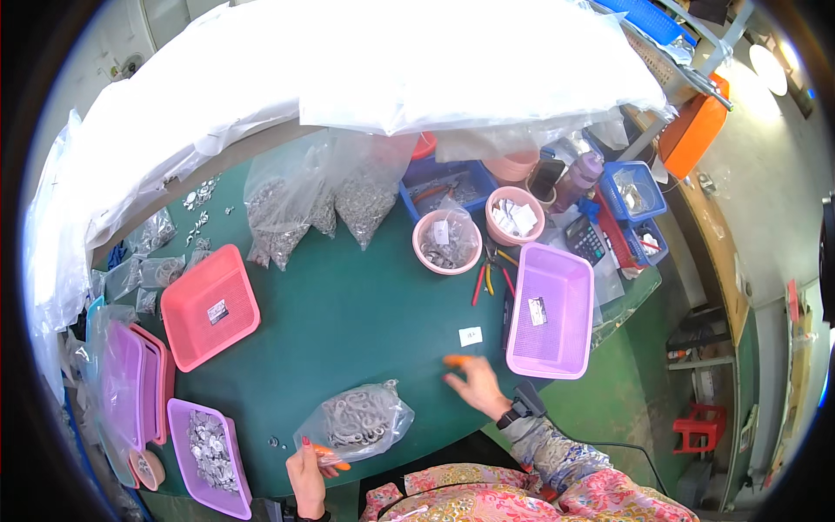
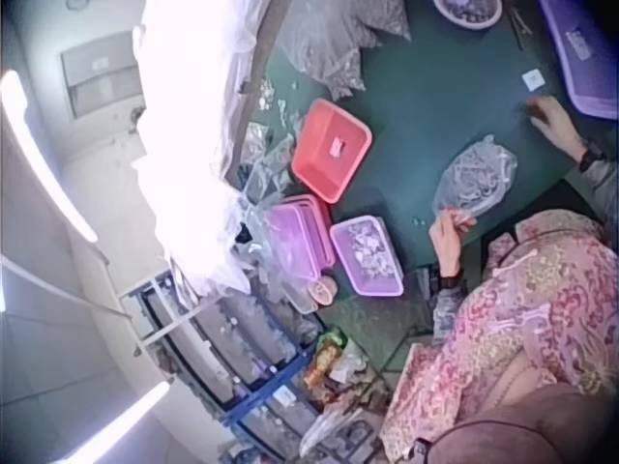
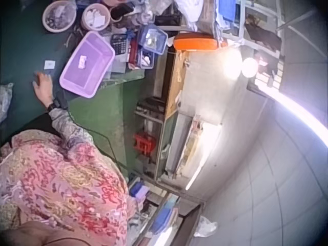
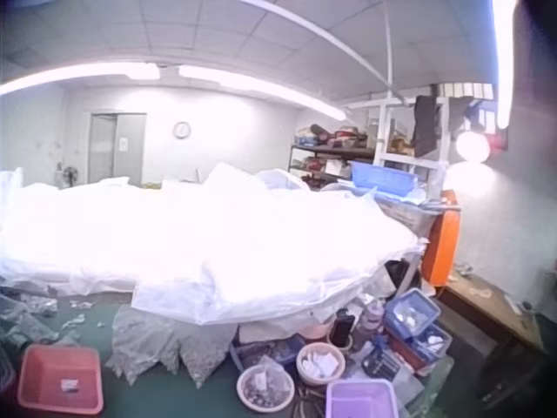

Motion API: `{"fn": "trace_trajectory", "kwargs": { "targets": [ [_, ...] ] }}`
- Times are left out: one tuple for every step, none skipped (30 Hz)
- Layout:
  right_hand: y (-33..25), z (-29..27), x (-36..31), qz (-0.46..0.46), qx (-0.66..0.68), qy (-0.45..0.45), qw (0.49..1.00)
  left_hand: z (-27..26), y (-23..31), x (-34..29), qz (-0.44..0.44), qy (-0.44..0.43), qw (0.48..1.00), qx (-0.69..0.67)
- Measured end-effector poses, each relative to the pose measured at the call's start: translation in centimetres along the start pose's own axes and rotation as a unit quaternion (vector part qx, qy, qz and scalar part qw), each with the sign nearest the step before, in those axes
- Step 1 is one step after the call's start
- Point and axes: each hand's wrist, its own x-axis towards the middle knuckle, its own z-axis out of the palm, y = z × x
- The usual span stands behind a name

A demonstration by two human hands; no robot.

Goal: Sorting metal parts into bins and then placing them into plastic bags for packaging.

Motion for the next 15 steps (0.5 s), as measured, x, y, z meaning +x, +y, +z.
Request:
{"fn": "trace_trajectory", "kwargs": {
  "targets": [
    [0.4, -0.3, 0.2, -0.016, -0.064, 0.058, 0.996, -0.2, -0.1, -0.1, -0.001, 0.002, 1.0, 0.002],
    [0.6, -0.7, 0.5, -0.03, -0.129, 0.117, 0.984, -0.3, -0.2, -0.1, -0.009, 0.009, 1.0, -0.009],
    [1.7, 0.1, 0.7, -0.021, -0.152, 0.093, 0.984, -0.5, -0.2, -0.1, -0.016, 0.015, 1.0, -0.022],
    [2.2, 0.7, 0.9, -0.022, -0.15, 0.094, 0.984, -0.5, -0.2, -0.2, -0.015, 0.017, 1.0, -0.02],
    [2.7, 1.4, 0.9, 0.004, -0.193, 0.098, 0.976, -0.4, -0.3, -0.1, -0.025, 0.015, 0.999, -0.027],
    [3.3, 2.0, 0.8, 0.03, -0.235, 0.103, 0.966, -0.2, -0.2, 0.0, -0.034, 0.012, 0.999, -0.034],
    [3.4, 2.5, 0.6, 0.044, -0.224, 0.095, 0.969, -0.3, -0.1, -0.1, -0.034, 0.014, 0.999, -0.032],
    [3.6, 2.8, 0.4, 0.044, -0.223, 0.096, 0.969, -0.3, 0.0, -0.1, -0.027, 0.004, 0.999, -0.024],
    [3.8, 2.9, 0.1, 0.047, -0.233, 0.092, 0.967, -0.2, 0.2, -0.1, -0.02, -0.007, 1.0, -0.016],
    [3.7, 3.0, -0.2, 0.05, -0.244, 0.086, 0.965, -0.3, 0.2, -0.2, -0.021, -0.006, 1.0, -0.014],
    [3.8, 3.2, -0.5, 0.05, -0.242, 0.086, 0.965, -0.3, 0.3, -0.3, -0.022, -0.008, 1.0, -0.009],
    [4.0, 3.4, -0.9, 0.04, -0.252, 0.084, 0.963, -0.3, 0.4, -0.3, -0.023, -0.009, 1.0, -0.004],
    [4.2, 3.5, -1.0, 0.03, -0.263, 0.081, 0.961, -0.3, 0.5, -0.3, -0.023, -0.009, 1.0, -0.004],
    [4.5, 3.6, -1.1, 0.029, -0.263, 0.08, 0.961, -0.3, 0.6, -0.4, -0.024, -0.013, 1.0, -0.007],
    [4.9, 3.6, -1.2, 0.036, -0.245, 0.078, 0.966, -0.2, 0.6, -0.4, -0.026, -0.017, 0.999, -0.009]
  ]
}}
